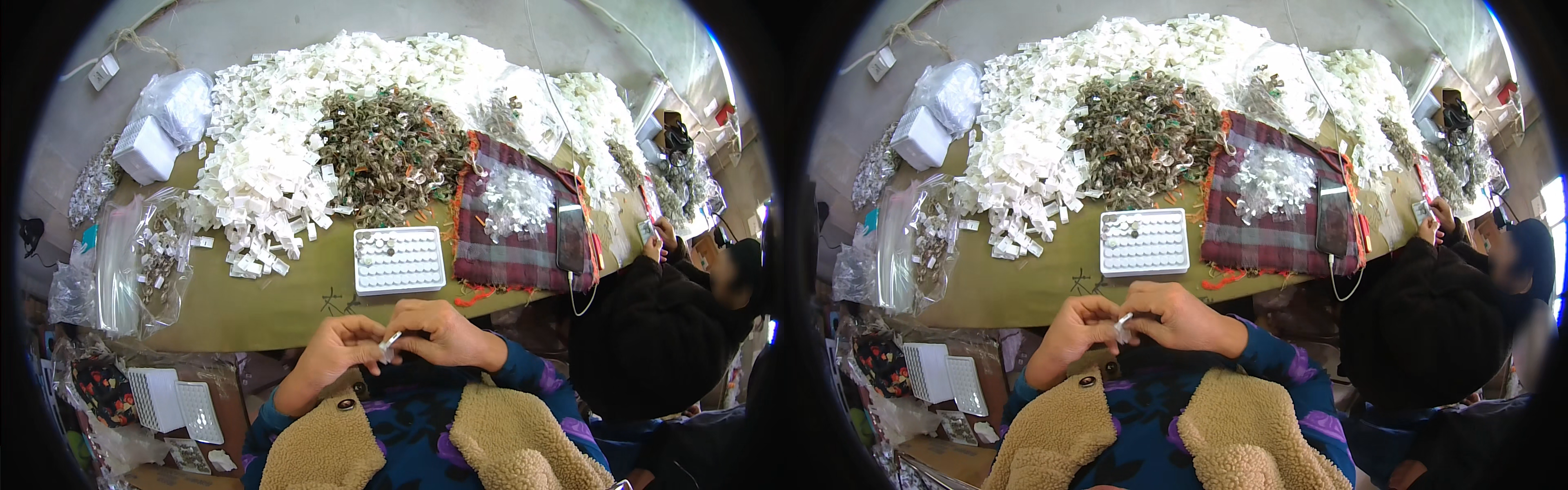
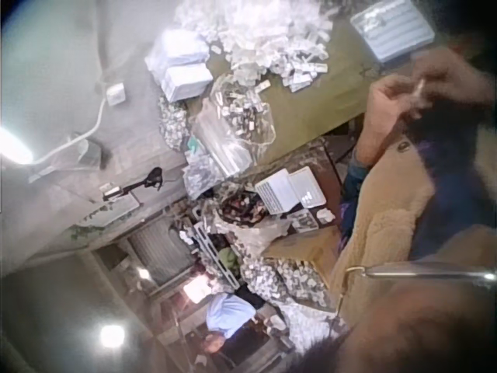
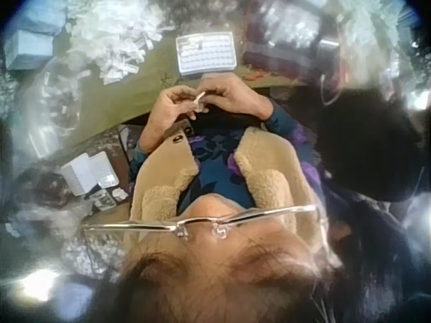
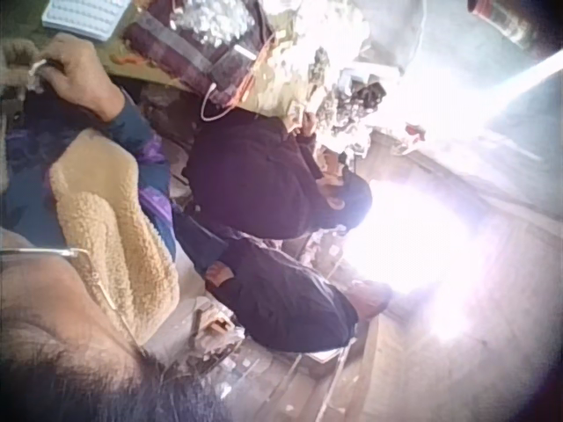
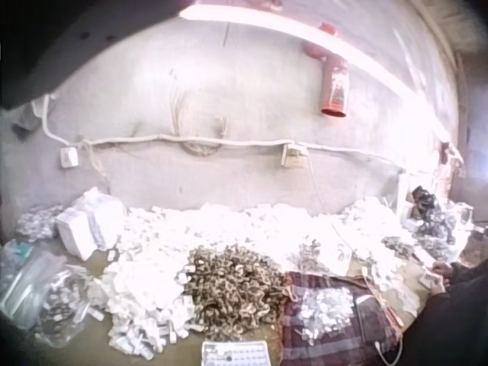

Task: The person repeatedly picks small white rectangular electronic components and metallic circular parts from a table, inserts the metal part into the white component, and places the assembled unit into a white tray. The person continues this repetitive assembly cycle throughout the clip.

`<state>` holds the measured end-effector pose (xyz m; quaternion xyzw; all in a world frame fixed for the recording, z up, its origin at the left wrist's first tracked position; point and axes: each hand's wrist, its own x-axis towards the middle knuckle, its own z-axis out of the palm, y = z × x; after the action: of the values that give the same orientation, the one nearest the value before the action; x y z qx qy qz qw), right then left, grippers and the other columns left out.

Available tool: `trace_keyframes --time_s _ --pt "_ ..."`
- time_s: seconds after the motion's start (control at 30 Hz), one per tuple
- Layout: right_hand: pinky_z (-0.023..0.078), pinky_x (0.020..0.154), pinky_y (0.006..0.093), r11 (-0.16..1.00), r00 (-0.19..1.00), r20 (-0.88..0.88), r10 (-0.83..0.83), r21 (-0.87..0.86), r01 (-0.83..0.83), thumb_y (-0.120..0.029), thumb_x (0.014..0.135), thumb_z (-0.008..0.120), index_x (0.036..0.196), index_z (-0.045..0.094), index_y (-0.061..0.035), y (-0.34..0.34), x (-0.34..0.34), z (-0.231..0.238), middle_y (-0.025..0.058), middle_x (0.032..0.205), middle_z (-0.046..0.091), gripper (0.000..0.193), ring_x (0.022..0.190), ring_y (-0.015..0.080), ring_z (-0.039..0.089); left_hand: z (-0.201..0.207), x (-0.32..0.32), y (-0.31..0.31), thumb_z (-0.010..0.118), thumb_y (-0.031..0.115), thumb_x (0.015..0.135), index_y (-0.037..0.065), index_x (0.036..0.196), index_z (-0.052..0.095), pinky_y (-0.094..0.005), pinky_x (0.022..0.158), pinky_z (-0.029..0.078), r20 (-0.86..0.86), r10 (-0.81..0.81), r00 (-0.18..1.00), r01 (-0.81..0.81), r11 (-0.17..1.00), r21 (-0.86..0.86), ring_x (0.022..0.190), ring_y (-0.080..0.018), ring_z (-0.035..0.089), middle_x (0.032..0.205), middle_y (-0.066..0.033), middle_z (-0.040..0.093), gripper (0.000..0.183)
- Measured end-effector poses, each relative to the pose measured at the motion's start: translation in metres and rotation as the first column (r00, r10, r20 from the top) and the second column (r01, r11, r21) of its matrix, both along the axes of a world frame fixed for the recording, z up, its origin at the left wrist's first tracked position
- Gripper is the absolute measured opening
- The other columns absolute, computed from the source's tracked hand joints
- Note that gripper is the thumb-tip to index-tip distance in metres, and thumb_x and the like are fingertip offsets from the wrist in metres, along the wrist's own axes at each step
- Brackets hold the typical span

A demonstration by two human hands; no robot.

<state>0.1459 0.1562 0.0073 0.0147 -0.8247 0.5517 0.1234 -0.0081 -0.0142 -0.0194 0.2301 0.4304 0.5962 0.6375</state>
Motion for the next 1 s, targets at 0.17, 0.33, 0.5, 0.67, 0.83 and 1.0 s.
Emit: trace_keyframes --time_s 0.17,0.33,0.5,0.67,0.83,1.0 --pt "0.049 0.061 0.0319 0.944 0.957 0.084 -0.278 0.209 0.256 -0.008 0.086 0.072 0.086 0.072 0.0005 0.053 -0.027 0.022 0.0114 0.080 0.068 0.008 0.069 0.0189 0.065 -0.017 -0.006 0.003 0.069 0.008 0.091 -0.006 0.108 0.065 -0.0271 0.058 0.058 0.167 -0.059 0.984 0.051 0.997 0.053 0.078 -0.0260 0.073 0.095 -0.0170 0.070 0.022" --pt "0.052 0.069 0.0463 0.721 0.882 0.023 -0.470 0.586 0.369 -0.019 0.082 0.069 0.082 0.072 -0.0018 0.104 -0.079 0.001 0.0162 0.082 0.068 0.018 0.078 0.0370 0.066 -0.027 -0.010 0.003 0.068 0.012 0.094 -0.003 0.115 0.064 -0.0253 0.058 0.057 0.274 0.066 0.959 -0.099 0.989 0.108 0.083 -0.0245 0.072 0.102 -0.0143 0.069 0.026" --pt "0.053 0.072 0.0477 0.676 0.861 0.102 -0.498 0.667 0.312 -0.014 0.080 0.065 0.078 0.070 -0.0033 0.105 -0.102 -0.020 0.0182 0.082 0.067 0.012 0.080 0.0392 0.066 -0.031 -0.014 0.000 0.069 0.012 0.093 -0.002 0.114 0.063 -0.0262 0.060 0.058 0.272 0.168 0.947 -0.193 0.979 0.068 0.083 -0.0229 0.071 0.103 -0.0129 0.069 0.026" --pt "0.053 0.069 0.0445 0.723 0.851 0.114 -0.513 0.591 0.357 -0.015 0.076 0.067 0.077 0.066 0.0006 0.107 -0.104 0.003 0.0190 0.080 0.067 0.016 0.075 0.0356 0.067 -0.034 -0.014 0.000 0.067 0.008 0.093 -0.004 0.116 0.061 -0.0252 0.058 0.059 0.271 0.234 0.934 -0.270 0.957 0.102 0.081 -0.0194 0.070 0.101 -0.0131 0.066 0.027" --pt "0.051 0.059 0.0343 0.791 0.840 -0.087 -0.536 0.296 0.535 -0.008 0.076 0.072 0.081 0.064 0.0024 0.103 -0.105 0.034 0.0162 0.074 0.065 0.014 0.062 0.0249 0.064 -0.032 -0.018 0.005 0.065 0.010 0.095 -0.003 0.118 0.061 -0.0263 0.063 0.060 0.386 0.246 0.889 -0.318 0.938 0.137 0.086 -0.0195 0.070 0.107 -0.0131 0.068 0.026" --pt "0.047 0.055 0.0274 0.718 0.823 -0.336 -0.458 0.406 0.565 -0.003 0.082 0.072 0.083 0.061 0.0001 0.059 -0.111 0.022 0.0067 0.074 0.060 0.011 0.061 0.0140 0.058 -0.030 -0.024 0.015 0.057 0.017 0.101 -0.001 0.124 0.056 -0.0251 0.065 0.060 0.486 0.266 0.833 -0.407 0.889 0.211 0.089 -0.0160 0.069 0.127 -0.0197 0.062 0.029"
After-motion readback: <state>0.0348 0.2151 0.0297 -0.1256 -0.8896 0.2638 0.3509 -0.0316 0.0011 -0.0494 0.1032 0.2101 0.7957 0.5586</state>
